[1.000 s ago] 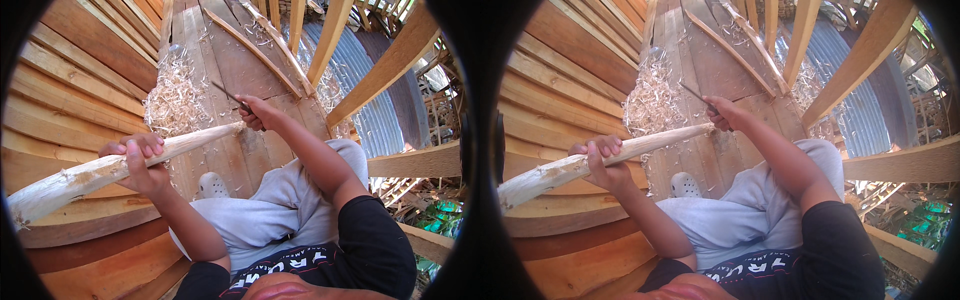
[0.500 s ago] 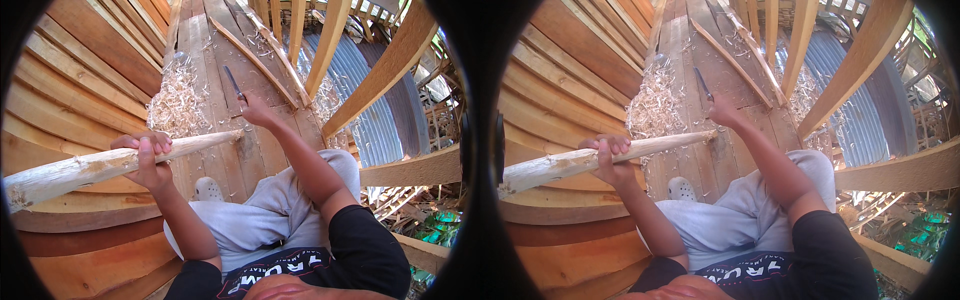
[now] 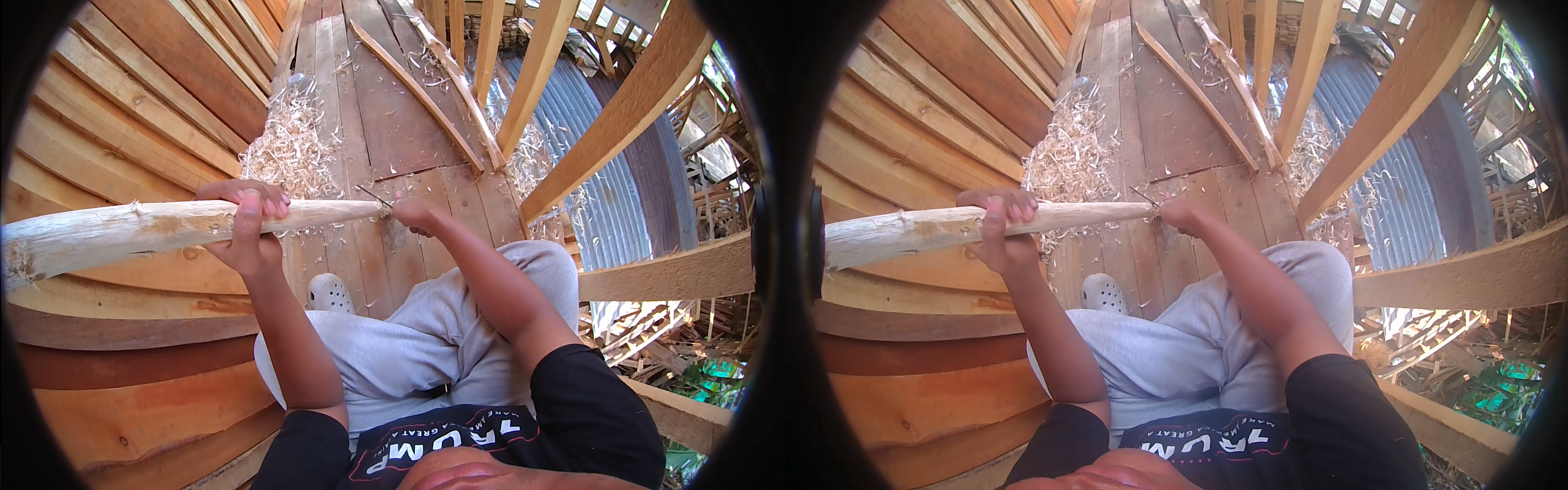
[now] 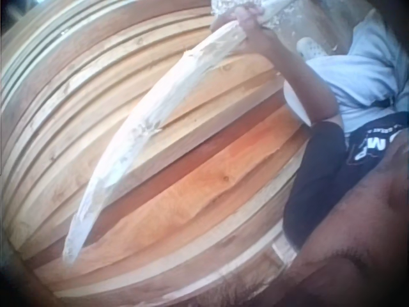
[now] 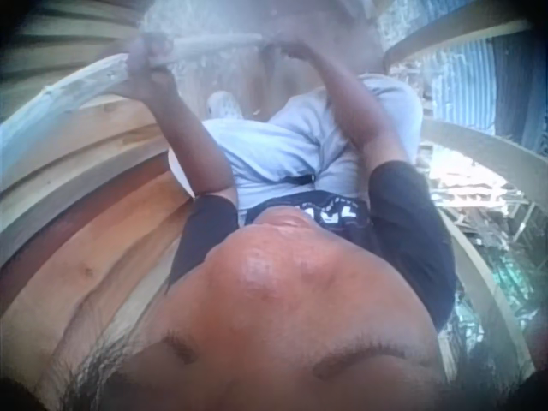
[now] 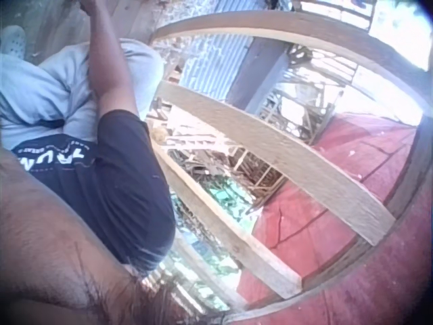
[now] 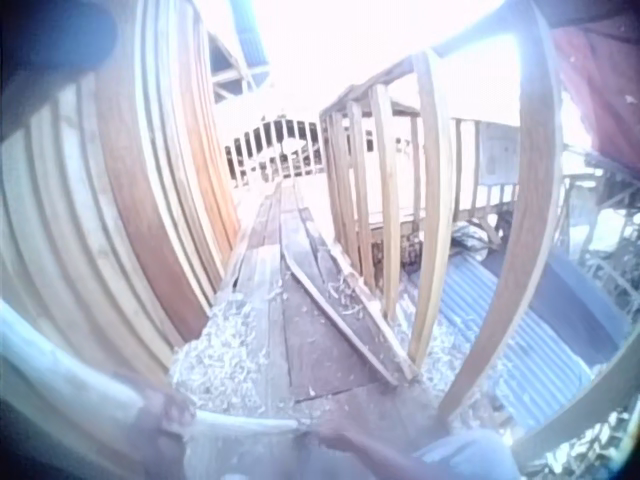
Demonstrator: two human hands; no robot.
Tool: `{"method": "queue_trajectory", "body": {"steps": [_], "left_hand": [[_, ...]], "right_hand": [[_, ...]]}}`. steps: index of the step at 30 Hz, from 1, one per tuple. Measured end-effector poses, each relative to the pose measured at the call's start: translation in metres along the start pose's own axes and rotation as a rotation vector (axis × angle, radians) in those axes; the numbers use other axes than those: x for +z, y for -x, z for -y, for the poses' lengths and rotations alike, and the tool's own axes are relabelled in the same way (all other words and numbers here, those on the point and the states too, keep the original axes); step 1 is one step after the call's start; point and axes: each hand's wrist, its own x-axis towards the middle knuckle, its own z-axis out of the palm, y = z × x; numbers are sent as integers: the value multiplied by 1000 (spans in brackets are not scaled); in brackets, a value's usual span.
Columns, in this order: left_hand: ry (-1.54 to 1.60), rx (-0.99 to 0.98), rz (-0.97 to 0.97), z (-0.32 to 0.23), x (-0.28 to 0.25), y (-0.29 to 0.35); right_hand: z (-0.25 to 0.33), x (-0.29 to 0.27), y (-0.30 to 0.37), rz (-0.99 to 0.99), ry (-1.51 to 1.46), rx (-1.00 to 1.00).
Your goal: The person carves a long piece of wood using a knife, peeling away shavings while sitting on a wooden floor. The person rotates the wood and continues to shave it down, creating a tapered shape.
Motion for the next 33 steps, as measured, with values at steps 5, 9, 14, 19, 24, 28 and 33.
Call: {"method": "queue_trajectory", "body": {"steps": [5, 9, 14, 19, 24, 28, 33], "left_hand": [[-3, -2, -42, -3, -7, 0], [99, -11, -72, 1, -1, 1], [103, -14, -61, 2, -2, 0], [163, -21, -55, 3, -14, 1], [41, -8, -56, 2, 3, -3], [-15, -9, -149, -2, -11, -1], [136, -11, -145, 4, -10, -7]], "right_hand": [[50, 28, 27, -289, -44, -314], [20, 11, 17, -223, 269, -426], [41, 10, 51, -303, 187, -291], [28, 12, 36, -258, 344, -248], [-18, 5, -8, -292, 424, -238], [80, 5, 71, -233, 231, -294], [17, 14, 1, -244, 310, -273]]}}
